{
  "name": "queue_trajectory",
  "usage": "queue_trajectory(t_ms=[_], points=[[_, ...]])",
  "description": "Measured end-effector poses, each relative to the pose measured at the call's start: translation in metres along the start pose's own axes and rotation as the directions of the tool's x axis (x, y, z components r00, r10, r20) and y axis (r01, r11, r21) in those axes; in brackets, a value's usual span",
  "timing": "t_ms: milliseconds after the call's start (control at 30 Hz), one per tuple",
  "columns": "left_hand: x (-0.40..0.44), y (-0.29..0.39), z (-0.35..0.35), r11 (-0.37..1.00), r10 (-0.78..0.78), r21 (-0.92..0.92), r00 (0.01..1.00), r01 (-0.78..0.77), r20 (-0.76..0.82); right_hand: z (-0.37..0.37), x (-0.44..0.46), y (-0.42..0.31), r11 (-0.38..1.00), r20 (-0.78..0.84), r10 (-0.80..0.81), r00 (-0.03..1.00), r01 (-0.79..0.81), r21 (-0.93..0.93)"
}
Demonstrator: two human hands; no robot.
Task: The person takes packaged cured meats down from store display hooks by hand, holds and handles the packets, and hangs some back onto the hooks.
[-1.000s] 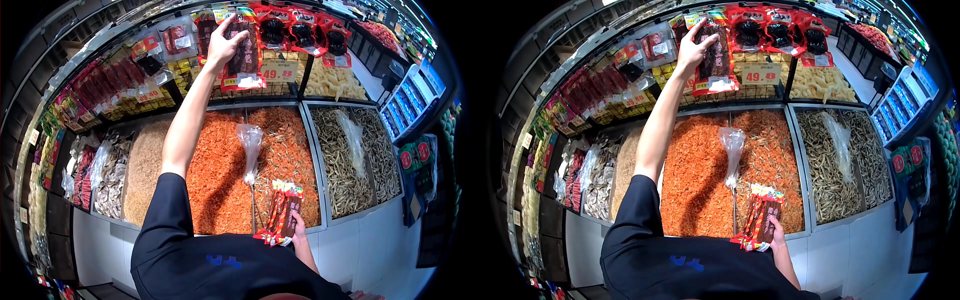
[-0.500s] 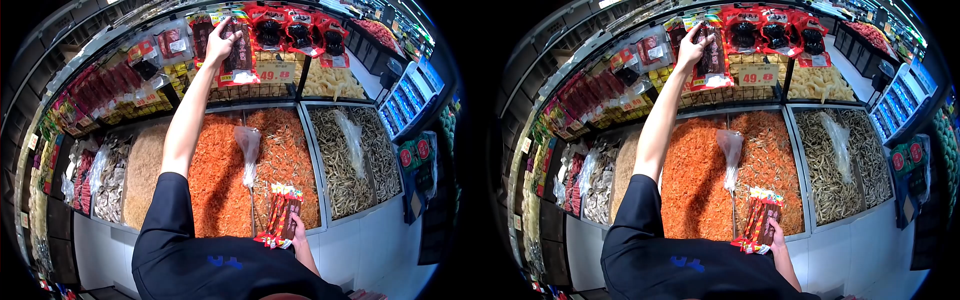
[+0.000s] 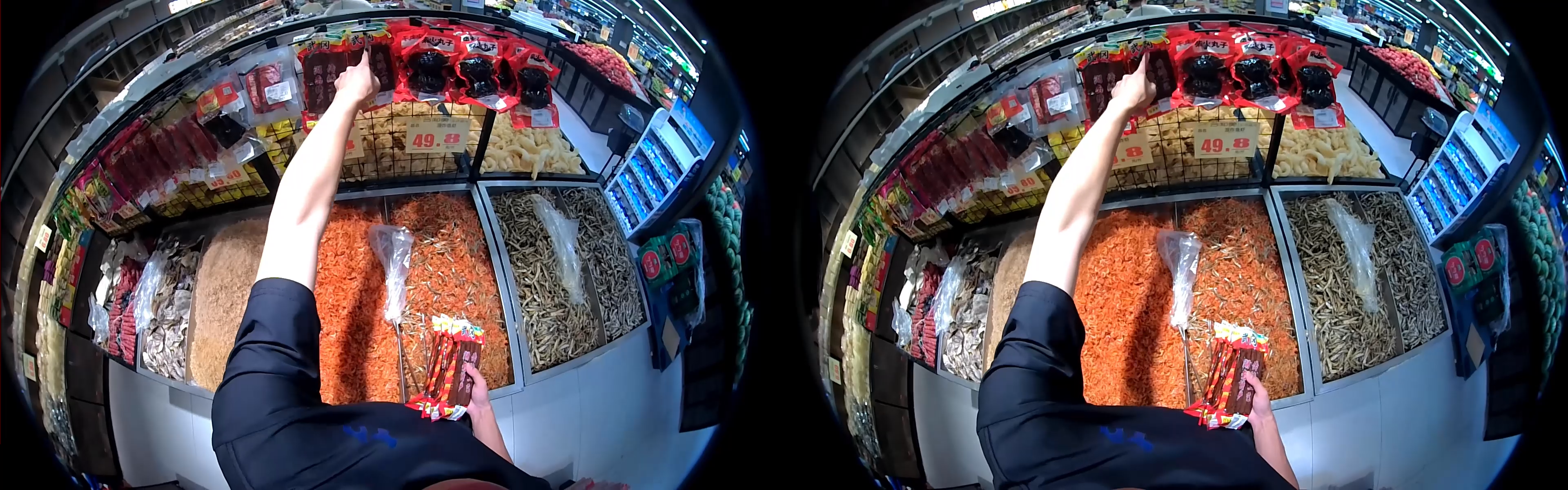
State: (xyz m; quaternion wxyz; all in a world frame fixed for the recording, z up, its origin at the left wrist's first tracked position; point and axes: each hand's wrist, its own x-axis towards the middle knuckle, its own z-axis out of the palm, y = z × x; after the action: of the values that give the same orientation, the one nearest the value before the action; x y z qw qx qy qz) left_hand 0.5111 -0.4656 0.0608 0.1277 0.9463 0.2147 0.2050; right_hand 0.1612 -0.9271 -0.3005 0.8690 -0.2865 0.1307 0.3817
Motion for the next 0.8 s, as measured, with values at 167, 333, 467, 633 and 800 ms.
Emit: queue_trajectory(t_ms=[167, 333, 467, 633, 800], points=[[-0.119, -0.017, 0.056, 0.815, 0.127, -0.566, 0.991, -0.124, -0.034, 0.015, -0.004, -0.004, 0.999, 0.053, -0.01, 0.999, 0.008, 0.031], [-0.322, -0.055, 0.161, 0.878, 0.328, -0.47, 0.608, 0.086, 0.723, 0.024, -0.002, -0.006, 0.999, 0.042, 0.041, 0.998, -0.042, 0.016], [-0.455, -0.073, 0.202, 0.589, 0.562, -0.637, 0.315, 0.496, 0.765, -0.001, 0.015, 0.004, 0.997, 0.043, 0.065, 0.997, -0.063, -0.043], [-0.528, -0.062, 0.194, 0.146, 0.319, -0.535, 0.472, 0.832, 0.822, 0.023, 0.018, 0.002, 0.994, 0.062, 0.064, 0.996, -0.059, -0.087], [-0.534, -0.057, 0.186, 0.03, 0.143, -0.63, 0.62, 0.776, 0.771, 0.032, 0.019, 0.002, 0.987, 0.029, 0.114, 0.993, -0.11, -0.116]])
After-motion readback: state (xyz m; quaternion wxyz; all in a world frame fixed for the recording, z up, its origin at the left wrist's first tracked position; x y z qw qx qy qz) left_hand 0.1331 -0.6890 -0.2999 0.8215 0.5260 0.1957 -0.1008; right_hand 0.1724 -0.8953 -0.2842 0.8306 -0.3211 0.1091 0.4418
